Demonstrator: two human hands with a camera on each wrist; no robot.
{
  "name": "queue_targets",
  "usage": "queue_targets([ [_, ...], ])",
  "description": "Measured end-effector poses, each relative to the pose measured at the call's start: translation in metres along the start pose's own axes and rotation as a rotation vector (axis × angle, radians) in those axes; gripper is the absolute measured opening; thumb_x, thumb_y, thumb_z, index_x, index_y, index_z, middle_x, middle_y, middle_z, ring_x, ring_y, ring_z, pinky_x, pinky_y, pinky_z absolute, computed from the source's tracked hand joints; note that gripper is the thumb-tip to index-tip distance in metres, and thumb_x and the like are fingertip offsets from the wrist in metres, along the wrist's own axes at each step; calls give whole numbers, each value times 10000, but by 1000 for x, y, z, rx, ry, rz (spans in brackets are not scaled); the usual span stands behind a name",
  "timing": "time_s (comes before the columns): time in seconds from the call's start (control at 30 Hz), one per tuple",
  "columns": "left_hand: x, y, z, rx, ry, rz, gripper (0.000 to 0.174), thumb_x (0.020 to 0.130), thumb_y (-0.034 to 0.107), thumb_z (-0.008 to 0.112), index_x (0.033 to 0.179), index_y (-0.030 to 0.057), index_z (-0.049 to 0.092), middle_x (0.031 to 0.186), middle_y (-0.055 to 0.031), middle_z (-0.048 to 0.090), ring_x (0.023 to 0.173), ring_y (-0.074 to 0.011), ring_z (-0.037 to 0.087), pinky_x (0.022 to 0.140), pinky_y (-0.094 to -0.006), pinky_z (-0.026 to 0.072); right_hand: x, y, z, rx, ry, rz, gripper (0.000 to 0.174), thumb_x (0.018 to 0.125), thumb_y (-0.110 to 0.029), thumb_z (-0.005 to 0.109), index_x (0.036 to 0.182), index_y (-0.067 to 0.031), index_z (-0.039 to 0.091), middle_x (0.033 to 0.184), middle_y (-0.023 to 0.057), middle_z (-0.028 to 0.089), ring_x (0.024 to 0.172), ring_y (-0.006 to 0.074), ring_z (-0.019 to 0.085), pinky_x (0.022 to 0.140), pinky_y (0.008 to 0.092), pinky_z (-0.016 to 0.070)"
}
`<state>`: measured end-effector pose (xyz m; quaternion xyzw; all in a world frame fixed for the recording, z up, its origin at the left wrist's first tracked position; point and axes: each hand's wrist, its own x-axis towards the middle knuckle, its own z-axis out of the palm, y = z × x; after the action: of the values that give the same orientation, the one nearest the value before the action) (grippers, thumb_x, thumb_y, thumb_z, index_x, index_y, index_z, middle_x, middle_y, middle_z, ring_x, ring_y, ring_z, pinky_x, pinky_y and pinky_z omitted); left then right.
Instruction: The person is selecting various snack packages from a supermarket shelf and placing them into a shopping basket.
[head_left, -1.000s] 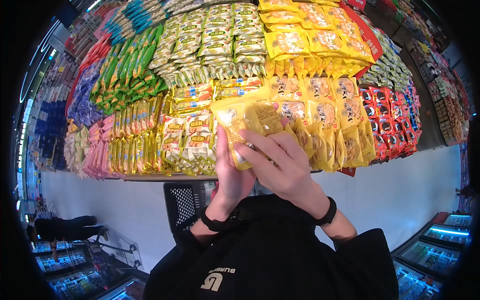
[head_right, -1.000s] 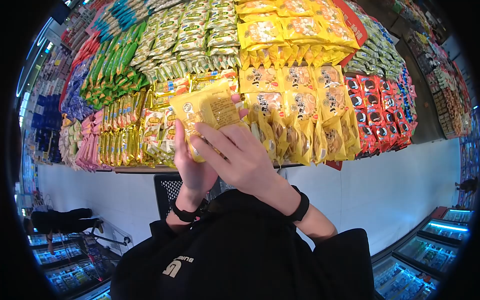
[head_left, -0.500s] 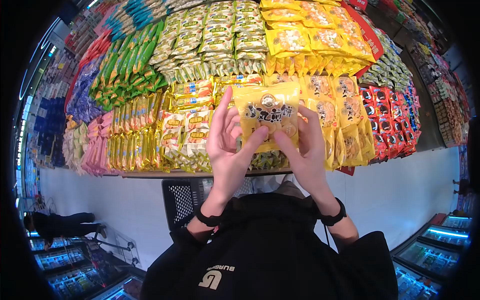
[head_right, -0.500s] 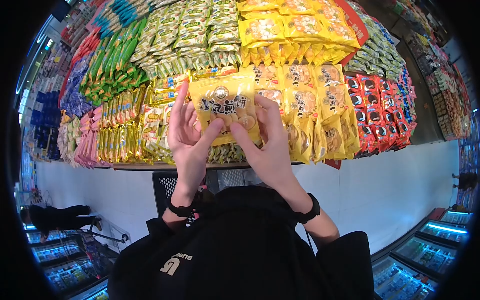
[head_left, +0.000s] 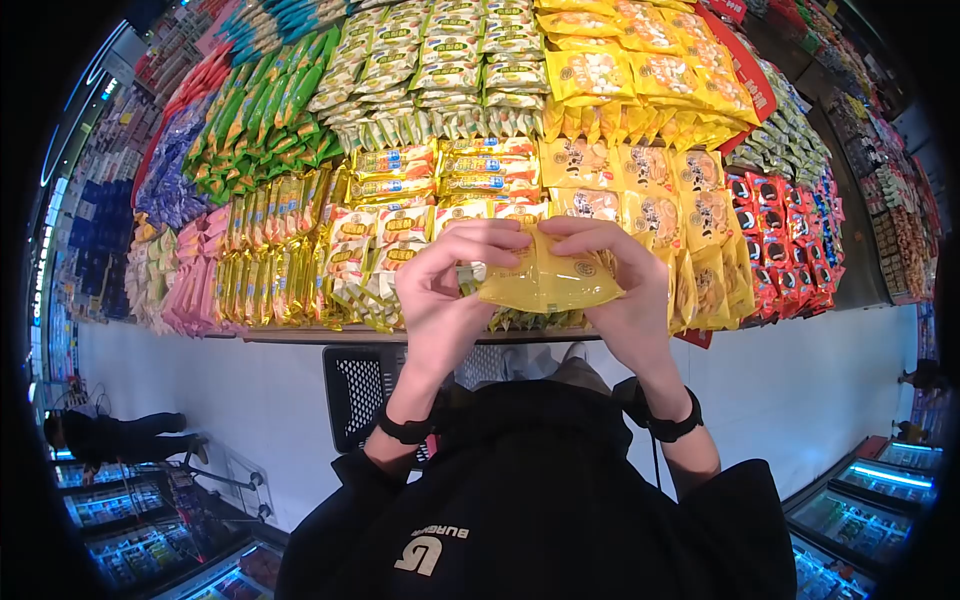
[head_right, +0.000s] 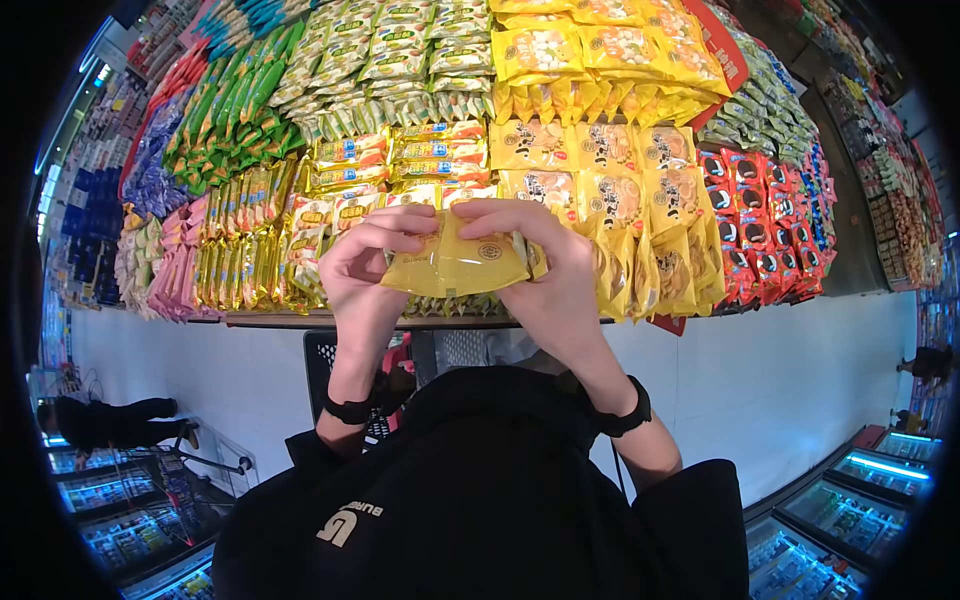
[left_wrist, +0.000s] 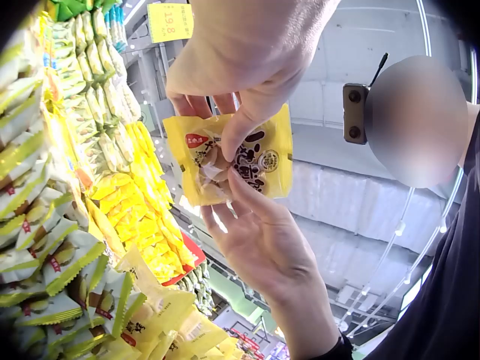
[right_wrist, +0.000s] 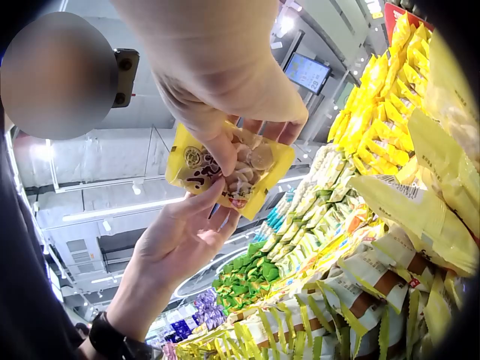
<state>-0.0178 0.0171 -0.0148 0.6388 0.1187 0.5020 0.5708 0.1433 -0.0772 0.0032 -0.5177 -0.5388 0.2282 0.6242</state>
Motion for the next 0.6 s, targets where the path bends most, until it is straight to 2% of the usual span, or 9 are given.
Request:
queue_targets([
  [0.17,-1,4,1,51,-25,20,216,663,-133,724,825,6,690,1006,-122,725,1104,-256,616,961,-370,475,-2,-2,2,-10,12,-63,264,693,67,724,927,-44,676,1115,101,705,1056,244,668,922,345,520],
  [0.37,-3,7,2,62,-33,13,202,657,-128,734,800,9,694,985,-117,730,1106,-257,612,957,-369,474,-4,-2,0,-75,-6,-118,257,686,44,737,914,-58,676,1107,109,710,1064,254,668,918,351,523],
  [0.47,-3,5,-1,57,-57,51,240,678,-145,730,862,3,687,1014,-119,723,1099,-259,627,962,-366,482,-5,-2,0,-89,-8,-118,253,719,35,741,950,-47,677,1093,102,716,1022,237,684,900,336,529],
  [0.6,-4,17,9,-21,60,-94,328,751,-147,722,1043,-38,618,1070,-142,698,1057,-214,657,927,-321,527,-7,-11,5,-39,22,46,271,803,-14,736,1059,-18,648,1052,98,725,917,187,699,851,305,534],
])
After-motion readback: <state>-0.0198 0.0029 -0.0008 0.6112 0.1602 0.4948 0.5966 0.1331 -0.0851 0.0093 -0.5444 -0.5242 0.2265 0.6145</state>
